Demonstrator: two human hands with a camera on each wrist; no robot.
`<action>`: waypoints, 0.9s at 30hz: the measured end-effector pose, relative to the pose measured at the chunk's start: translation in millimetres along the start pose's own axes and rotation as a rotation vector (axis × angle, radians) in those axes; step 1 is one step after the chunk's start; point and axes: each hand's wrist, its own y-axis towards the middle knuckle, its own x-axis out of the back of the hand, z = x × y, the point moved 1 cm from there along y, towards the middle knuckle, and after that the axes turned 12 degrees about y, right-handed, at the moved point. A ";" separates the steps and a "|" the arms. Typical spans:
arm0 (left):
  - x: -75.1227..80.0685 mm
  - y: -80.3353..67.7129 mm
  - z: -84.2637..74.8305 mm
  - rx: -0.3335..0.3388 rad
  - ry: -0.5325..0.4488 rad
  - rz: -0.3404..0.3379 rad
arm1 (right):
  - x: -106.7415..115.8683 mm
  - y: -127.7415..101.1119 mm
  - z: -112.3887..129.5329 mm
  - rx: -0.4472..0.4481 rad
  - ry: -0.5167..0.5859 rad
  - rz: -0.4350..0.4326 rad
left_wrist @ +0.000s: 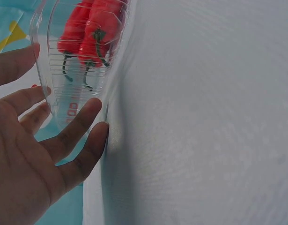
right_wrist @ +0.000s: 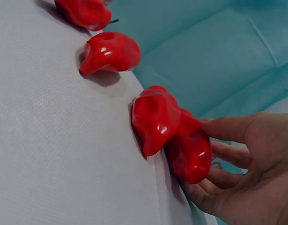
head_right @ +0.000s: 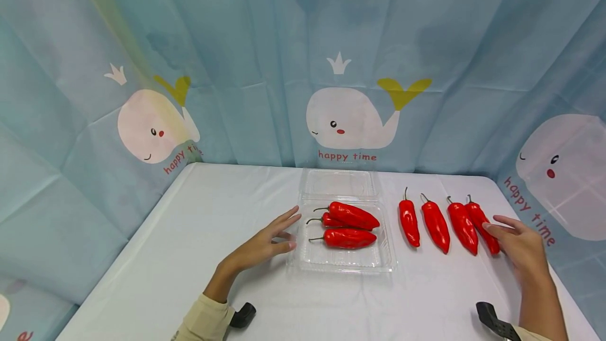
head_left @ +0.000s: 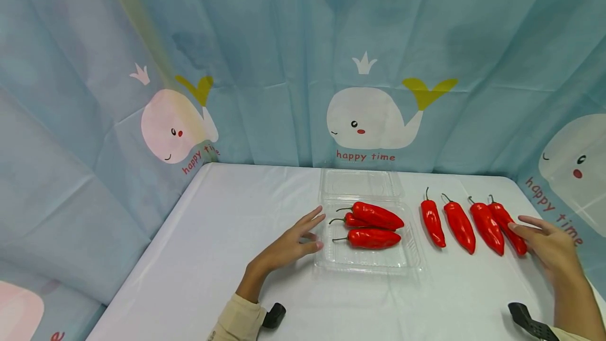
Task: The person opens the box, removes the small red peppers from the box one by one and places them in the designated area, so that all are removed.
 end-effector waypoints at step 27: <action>1.2 -2.5 -2.3 -0.003 0.002 -0.001 | -15.4 -56.9 50.9 0.285 0.172 0.027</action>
